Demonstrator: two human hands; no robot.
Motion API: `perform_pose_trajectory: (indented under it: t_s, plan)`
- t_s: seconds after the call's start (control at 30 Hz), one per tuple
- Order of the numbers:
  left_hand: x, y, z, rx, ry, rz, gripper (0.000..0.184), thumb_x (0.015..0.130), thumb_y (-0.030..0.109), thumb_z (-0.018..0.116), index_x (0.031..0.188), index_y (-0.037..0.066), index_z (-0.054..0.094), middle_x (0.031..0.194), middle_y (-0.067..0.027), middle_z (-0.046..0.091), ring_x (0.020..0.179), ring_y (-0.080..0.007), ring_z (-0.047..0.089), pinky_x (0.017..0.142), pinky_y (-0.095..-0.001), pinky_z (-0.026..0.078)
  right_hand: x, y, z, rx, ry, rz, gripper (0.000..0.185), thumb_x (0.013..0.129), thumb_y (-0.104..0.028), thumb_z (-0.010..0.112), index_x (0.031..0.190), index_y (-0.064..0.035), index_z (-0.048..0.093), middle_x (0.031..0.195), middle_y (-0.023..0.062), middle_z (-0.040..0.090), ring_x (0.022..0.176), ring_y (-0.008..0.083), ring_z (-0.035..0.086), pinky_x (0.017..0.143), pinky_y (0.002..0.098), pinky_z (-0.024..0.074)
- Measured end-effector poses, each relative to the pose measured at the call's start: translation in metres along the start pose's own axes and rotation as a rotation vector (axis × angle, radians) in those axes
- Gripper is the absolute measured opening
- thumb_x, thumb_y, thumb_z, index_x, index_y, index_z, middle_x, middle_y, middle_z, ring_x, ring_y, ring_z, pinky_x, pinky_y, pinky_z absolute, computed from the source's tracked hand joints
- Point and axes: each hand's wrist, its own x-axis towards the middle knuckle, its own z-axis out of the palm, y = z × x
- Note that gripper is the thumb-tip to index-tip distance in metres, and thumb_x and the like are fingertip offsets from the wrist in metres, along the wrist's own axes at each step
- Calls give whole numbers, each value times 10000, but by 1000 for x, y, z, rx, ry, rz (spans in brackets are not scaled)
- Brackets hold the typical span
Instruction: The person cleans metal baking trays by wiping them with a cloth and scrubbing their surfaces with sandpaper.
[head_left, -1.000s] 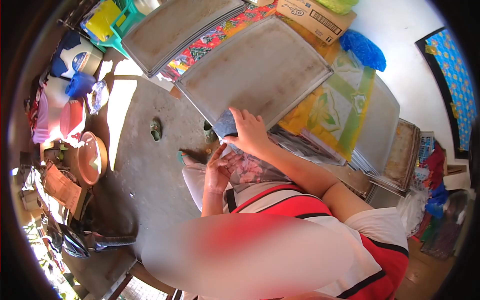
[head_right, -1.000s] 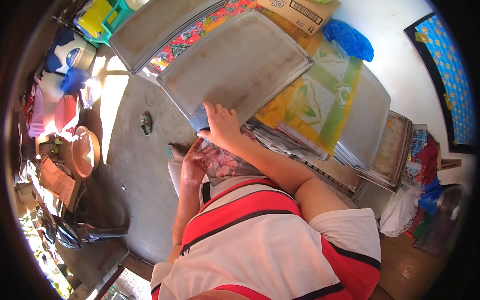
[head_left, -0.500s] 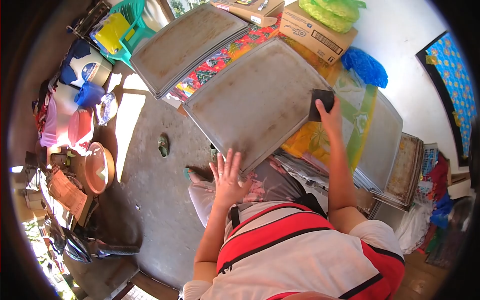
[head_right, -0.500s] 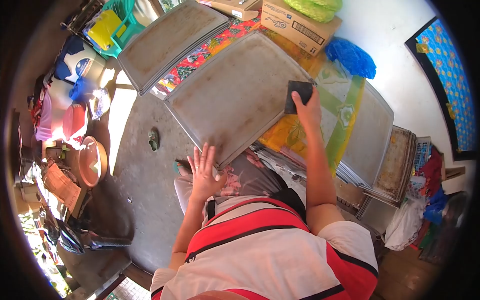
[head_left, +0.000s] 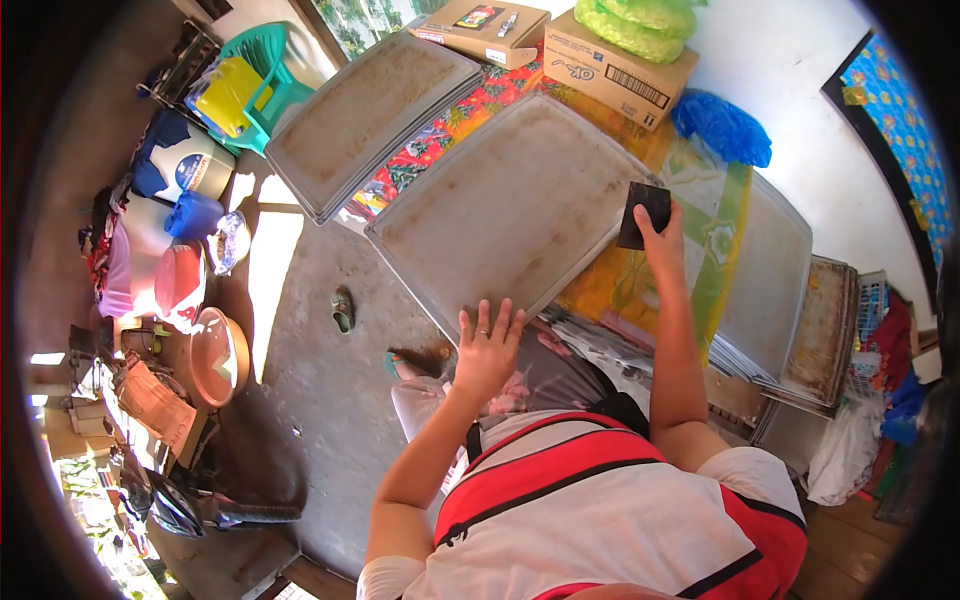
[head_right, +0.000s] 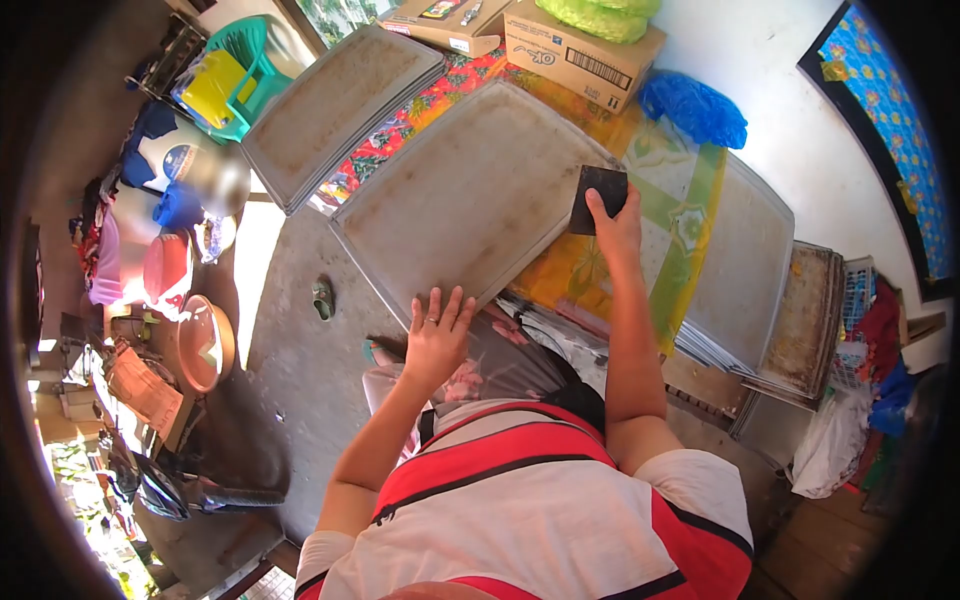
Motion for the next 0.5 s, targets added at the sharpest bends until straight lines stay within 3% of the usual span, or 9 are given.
perform_pose_trajectory:
  t_s: [0.23,0.3,0.37,0.43,0.5]
  plan:
    - [42,-37,-113,66,172,67,472,751,74,600,1221,37,614,1210,-120,653,1055,-325,660,871,-417,560,-1,-27,-15,305,78,0,711,873,-372,739,1343,25,383,1179,139,578,1053,191,575,900,309,471]
    - [60,-55,-149,100,178,-11,434,766,59,609,1200,48,620,1120,-113,681,923,-283,697,769,-361,579,-5,-36,-16,320,62,32,710,863,-360,753,1328,26,380,1166,133,577,1055,186,574,905,300,468]
    - [76,-79,-182,1,149,-141,385,803,40,609,1186,79,633,981,-124,697,752,-278,698,661,-350,567,-8,-40,-14,356,45,25,713,854,-354,765,1317,31,384,1158,132,575,1047,183,575,897,303,473]
    - [93,-108,-206,-41,317,-118,290,870,30,605,1154,53,661,850,-144,699,649,-308,651,601,-355,531,-15,-48,-11,347,38,11,721,843,-350,776,1309,37,385,1146,132,574,1037,183,578,885,304,480]
    - [105,-134,-230,-115,376,-152,232,892,65,627,1114,19,675,798,-165,674,622,-231,646,599,-300,509,-17,-51,-8,358,25,-3,727,832,-342,786,1301,43,385,1138,134,573,1027,182,581,873,305,488]
